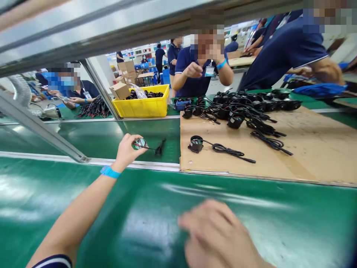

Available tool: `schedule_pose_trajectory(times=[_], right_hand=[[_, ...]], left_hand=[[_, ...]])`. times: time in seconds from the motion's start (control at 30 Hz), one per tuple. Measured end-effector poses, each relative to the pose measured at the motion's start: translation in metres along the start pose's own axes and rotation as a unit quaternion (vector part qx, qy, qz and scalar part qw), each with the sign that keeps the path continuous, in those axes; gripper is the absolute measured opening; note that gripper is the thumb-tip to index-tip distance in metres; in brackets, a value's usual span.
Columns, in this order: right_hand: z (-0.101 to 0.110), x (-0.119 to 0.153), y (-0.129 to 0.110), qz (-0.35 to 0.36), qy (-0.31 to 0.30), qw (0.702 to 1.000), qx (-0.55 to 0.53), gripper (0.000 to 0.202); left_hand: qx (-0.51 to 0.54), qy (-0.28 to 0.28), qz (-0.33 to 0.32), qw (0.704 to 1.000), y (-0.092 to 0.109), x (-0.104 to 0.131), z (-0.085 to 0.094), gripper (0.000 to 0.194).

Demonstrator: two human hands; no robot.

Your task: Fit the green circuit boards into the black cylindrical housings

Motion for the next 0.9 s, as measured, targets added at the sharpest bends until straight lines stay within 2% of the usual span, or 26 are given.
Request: schedule_pose_trajectory(times=[0.03,0.07,0.13,0.17,0.2,0.27,0.3,0.33,0.4,0.47,0.5,0.57,0.63,0.7,0.77,0.83,0.87,0.9], right_hand=[[-0.012,-0.001,0.008,-0.034,0.009,0.999,-0.014,0.020],[-0.024,0.002,0.016,-0.083,0.022,0.996,-0.030,0.029],[-0.054,0.013,0.030,-0.188,-0.011,0.978,-0.092,0.078],[-0.066,0.020,0.032,-0.227,-0.026,0.964,-0.138,0.089],[-0.076,0.027,0.031,-0.250,-0.047,0.946,-0.200,0.088],[-0.083,0.039,0.020,-0.255,-0.089,0.903,-0.334,0.052],[-0.079,0.045,0.012,-0.247,-0.109,0.879,-0.392,0.034],[-0.070,0.050,0.005,-0.247,-0.123,0.856,-0.437,0.032],[-0.039,0.062,-0.001,-0.285,-0.134,0.825,-0.469,0.043],[0.002,0.076,0.002,-0.343,-0.165,0.832,-0.404,0.046],[0.023,0.082,0.005,-0.355,-0.209,0.851,-0.324,0.045],[0.059,0.092,0.011,-0.317,-0.288,0.897,-0.106,0.044],[0.081,0.097,0.011,-0.226,-0.318,0.914,0.111,0.045],[0.086,0.101,0.006,-0.138,-0.329,0.896,0.266,0.042],[0.079,0.105,0.001,-0.089,-0.357,0.863,0.346,0.031],[0.069,0.107,-0.001,-0.076,-0.393,0.846,0.352,0.013],[0.063,0.108,-0.002,-0.078,-0.408,0.849,0.327,0.018],[0.056,0.109,-0.002,-0.083,-0.417,0.859,0.284,0.032]], left_hand=[[0.013,0.002,-0.020,1.000,0.019,0.016,0.012,0.038],[0.028,0.004,-0.039,0.999,0.039,0.032,0.024,0.037],[0.076,-0.004,-0.085,0.993,0.077,0.064,0.044,0.039],[0.100,-0.010,-0.107,0.989,0.094,0.079,0.053,0.040],[0.121,-0.014,-0.124,0.985,0.110,0.092,0.060,0.041],[0.148,-0.013,-0.135,0.980,0.135,0.114,0.071,0.043],[0.157,-0.008,-0.130,0.979,0.143,0.123,0.074,0.043],[0.164,-0.004,-0.120,0.979,0.149,0.132,0.075,0.043],[0.176,-0.003,-0.094,0.980,0.155,0.150,0.069,0.044],[0.186,-0.026,-0.063,0.980,0.156,0.171,0.052,0.043],[0.189,-0.051,-0.046,0.980,0.156,0.183,0.039,0.041],[0.189,-0.118,-0.016,0.975,0.158,0.208,0.011,0.036],[0.171,-0.196,0.001,0.966,0.161,0.232,-0.015,0.040],[0.142,-0.267,0.006,0.953,0.164,0.250,-0.032,0.053],[0.131,-0.319,0.003,0.939,0.162,0.260,-0.040,0.064],[0.170,-0.353,-0.004,0.920,0.156,0.262,-0.039,0.070],[0.203,-0.364,-0.009,0.909,0.152,0.261,-0.037,0.070],[0.235,-0.374,-0.014,0.897,0.147,0.260,-0.034,0.069]])
Point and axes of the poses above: each hand's wrist, its own x-axis away from the middle knuckle, its own z-axis out of the back of the hand, y = z × x, the point moved 3 cm from there along -x, towards the middle knuckle, and after that the axes turned 7 degrees about z, right-handed, at the moved point
